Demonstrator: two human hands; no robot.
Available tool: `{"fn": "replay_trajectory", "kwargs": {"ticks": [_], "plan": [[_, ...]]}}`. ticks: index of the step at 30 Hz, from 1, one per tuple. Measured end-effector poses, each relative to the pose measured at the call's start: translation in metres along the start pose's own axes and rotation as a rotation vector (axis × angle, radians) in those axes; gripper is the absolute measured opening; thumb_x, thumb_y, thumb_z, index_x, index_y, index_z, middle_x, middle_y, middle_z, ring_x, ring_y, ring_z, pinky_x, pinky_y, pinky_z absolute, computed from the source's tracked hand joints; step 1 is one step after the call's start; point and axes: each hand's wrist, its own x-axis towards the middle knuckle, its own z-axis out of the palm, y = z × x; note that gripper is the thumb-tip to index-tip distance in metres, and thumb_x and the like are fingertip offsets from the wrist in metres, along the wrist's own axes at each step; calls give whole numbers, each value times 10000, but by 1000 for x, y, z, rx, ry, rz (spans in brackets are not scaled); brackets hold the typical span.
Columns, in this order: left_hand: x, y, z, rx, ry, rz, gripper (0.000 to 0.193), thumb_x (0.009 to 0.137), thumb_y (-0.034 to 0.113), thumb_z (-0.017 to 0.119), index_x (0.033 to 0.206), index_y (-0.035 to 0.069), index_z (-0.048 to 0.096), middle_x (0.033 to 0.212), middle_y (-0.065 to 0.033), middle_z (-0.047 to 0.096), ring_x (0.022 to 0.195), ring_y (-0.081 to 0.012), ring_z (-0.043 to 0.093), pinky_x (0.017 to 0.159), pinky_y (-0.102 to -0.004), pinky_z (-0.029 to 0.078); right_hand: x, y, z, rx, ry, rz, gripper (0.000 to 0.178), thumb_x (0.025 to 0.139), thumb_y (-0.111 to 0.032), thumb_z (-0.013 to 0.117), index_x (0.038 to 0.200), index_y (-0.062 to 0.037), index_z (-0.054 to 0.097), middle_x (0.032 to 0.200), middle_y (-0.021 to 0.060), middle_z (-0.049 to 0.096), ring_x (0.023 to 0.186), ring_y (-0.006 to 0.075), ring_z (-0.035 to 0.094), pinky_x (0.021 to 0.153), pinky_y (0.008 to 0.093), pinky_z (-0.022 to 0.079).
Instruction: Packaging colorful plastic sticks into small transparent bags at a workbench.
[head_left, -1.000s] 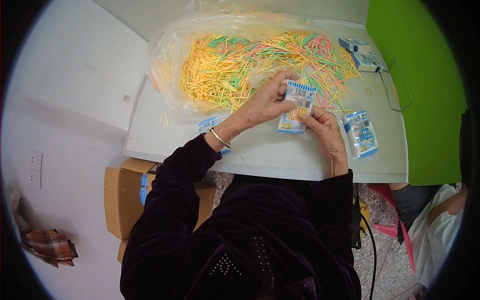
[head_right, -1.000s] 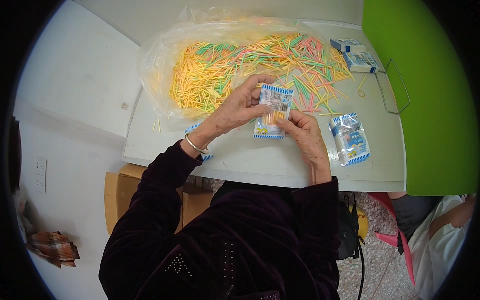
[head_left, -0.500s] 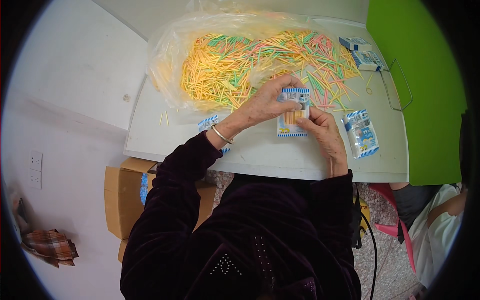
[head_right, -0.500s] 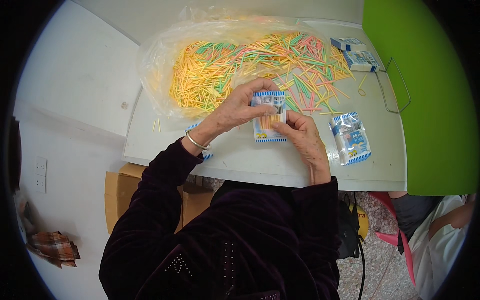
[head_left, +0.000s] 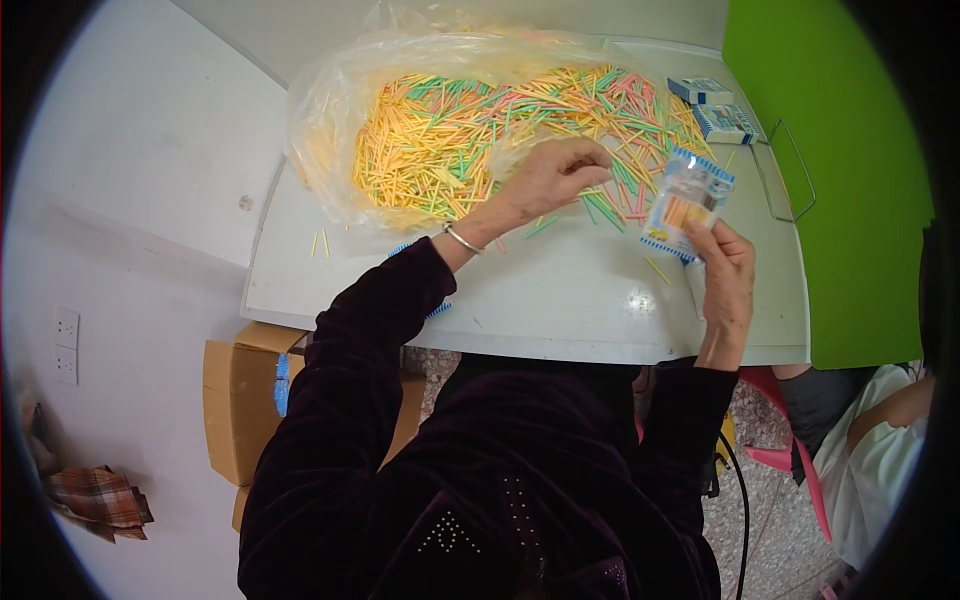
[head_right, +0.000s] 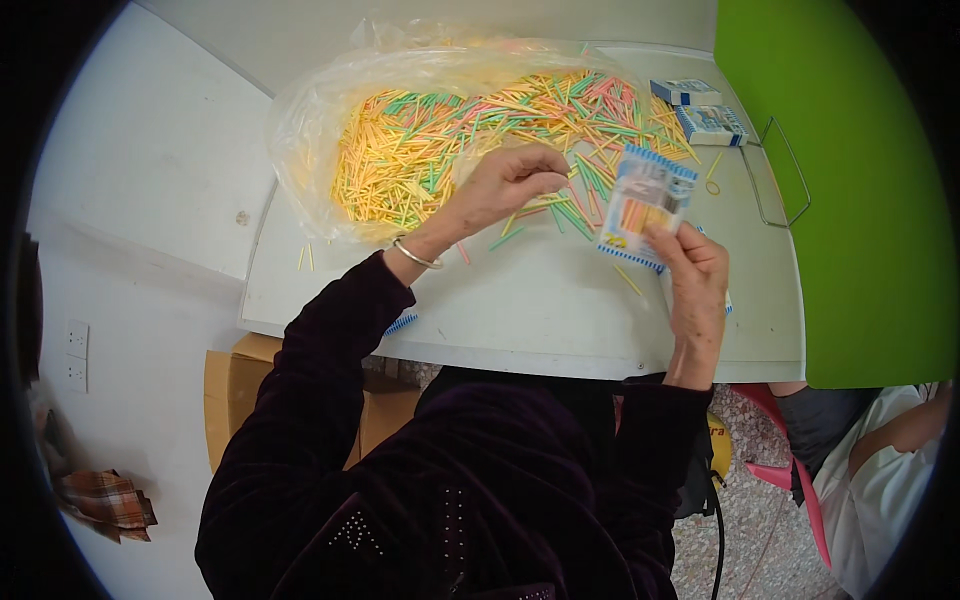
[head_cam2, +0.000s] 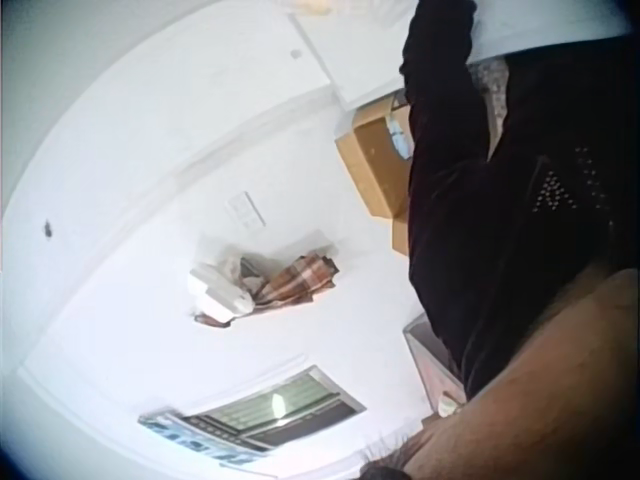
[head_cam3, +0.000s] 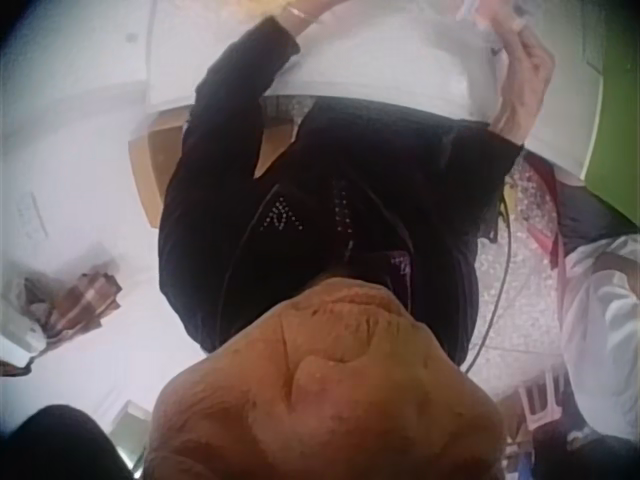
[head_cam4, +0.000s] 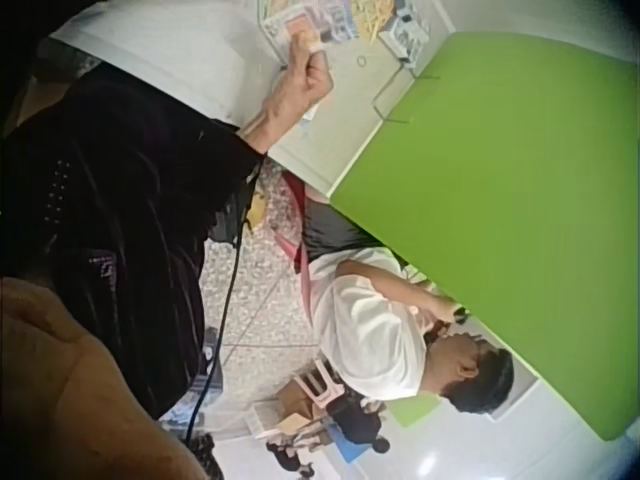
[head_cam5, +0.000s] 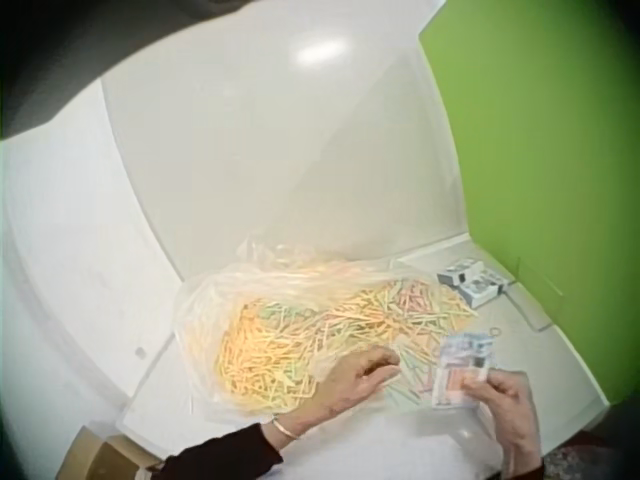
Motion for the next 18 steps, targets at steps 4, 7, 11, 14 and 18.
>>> {"fn": "replay_trajectory", "kwargs": {"ticks": [4, 7, 11, 14, 18], "plan": [[7, -18, 21, 414, -26, 361, 145, 798, 61, 587, 924, -7, 607, 848, -94, 613, 779, -207, 597, 687, -315, 474, -2, -3, -7, -54, 21, 4, 187, 847, -136, 611, 948, 11, 666, 772, -12, 615, 671, 30, 489, 634, 178, 368], [4, -16, 35, 711, -175, 479, 179, 731, 41, 572, 904, 11, 605, 854, -115, 578, 795, -253, 551, 708, -349, 457, -3, 4, 0, -85, 10, 34, 186, 851, -141, 610, 945, 9, 668, 753, -21, 603, 654, 29, 468, 618, 178, 355], [3, -13, 41, 983, -232, 589, 195, 702, 60, 559, 893, 26, 576, 863, -89, 533, 834, -232, 506, 723, -328, 428, -2, 9, 8, -63, -82, 57, 194, 855, -150, 607, 945, 11, 667, 760, -16, 609, 678, 29, 484, 639, 183, 369], [8, -20, 41, 977, -189, 638, 193, 702, 72, 558, 888, 23, 551, 839, -85, 514, 832, -227, 499, 715, -318, 414, -1, 11, 9, -60, -103, 78, 211, 857, -159, 609, 960, 17, 663, 777, -8, 619, 703, 33, 503, 665, 185, 386], [15, -35, 37, 954, -156, 574, 202, 703, 59, 558, 902, 26, 539, 806, -93, 518, 796, -240, 524, 685, -347, 434, 4, 26, -2, -124, -187, 109, 239, 856, -172, 616, 988, 23, 656, 811, 5, 636, 732, 42, 525, 694, 189, 405]]}}
